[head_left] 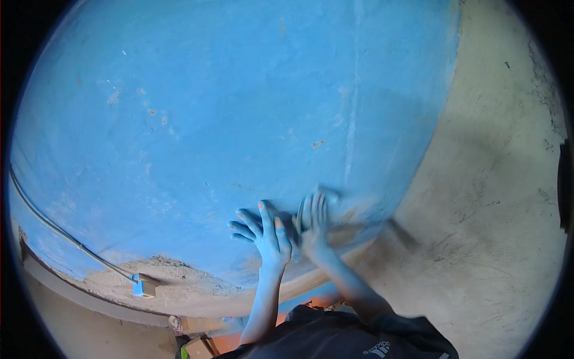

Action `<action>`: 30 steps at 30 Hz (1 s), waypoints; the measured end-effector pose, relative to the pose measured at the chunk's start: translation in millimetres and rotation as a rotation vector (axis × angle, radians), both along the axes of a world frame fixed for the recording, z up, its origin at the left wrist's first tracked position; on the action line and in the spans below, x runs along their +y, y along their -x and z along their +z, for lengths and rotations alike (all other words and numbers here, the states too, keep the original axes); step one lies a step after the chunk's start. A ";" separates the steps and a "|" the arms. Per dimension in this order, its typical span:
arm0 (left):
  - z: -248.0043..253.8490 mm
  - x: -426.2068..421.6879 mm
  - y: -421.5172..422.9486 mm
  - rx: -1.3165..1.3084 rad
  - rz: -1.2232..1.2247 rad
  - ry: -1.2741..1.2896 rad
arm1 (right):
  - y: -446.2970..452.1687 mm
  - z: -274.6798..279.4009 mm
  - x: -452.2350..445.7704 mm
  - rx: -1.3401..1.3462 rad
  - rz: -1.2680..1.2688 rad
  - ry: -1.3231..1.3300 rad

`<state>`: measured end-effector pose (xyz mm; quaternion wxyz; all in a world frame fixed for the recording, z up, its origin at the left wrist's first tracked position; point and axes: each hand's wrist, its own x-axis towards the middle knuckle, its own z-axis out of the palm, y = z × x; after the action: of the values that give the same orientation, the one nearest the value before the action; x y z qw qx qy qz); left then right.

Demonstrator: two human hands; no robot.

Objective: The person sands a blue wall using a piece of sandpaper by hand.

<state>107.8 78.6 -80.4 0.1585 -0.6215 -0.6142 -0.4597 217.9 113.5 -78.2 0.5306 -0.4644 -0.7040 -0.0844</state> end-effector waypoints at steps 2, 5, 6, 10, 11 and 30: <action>-1.2 -3.0 2.1 -0.005 -0.021 0.010 | 4.8 -2.8 2.3 -0.019 0.011 -0.069; 2.4 -5.8 0.3 -0.005 -0.026 0.022 | -30.1 108.0 33.4 -0.051 -0.086 -0.132; 4.8 -6.3 -1.5 -0.006 -0.022 0.021 | -36.4 144.4 38.6 -0.087 -0.132 -0.212; 42.6 -23.4 -9.3 -0.176 -0.164 0.007 | -3.7 130.2 29.8 0.008 -0.167 -0.223; 47.3 -25.7 -7.1 -0.186 -0.166 -0.005 | 11.3 73.5 23.7 -0.001 -0.146 -0.154; 55.3 -46.0 21.8 -0.228 -0.142 -0.058 | -35.8 64.4 31.4 0.183 0.031 -0.177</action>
<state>86.0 32.7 -25.1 0.0727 -0.6024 -0.5692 -0.5548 253.7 144.9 -13.8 0.6327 -0.4106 -0.6496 -0.0955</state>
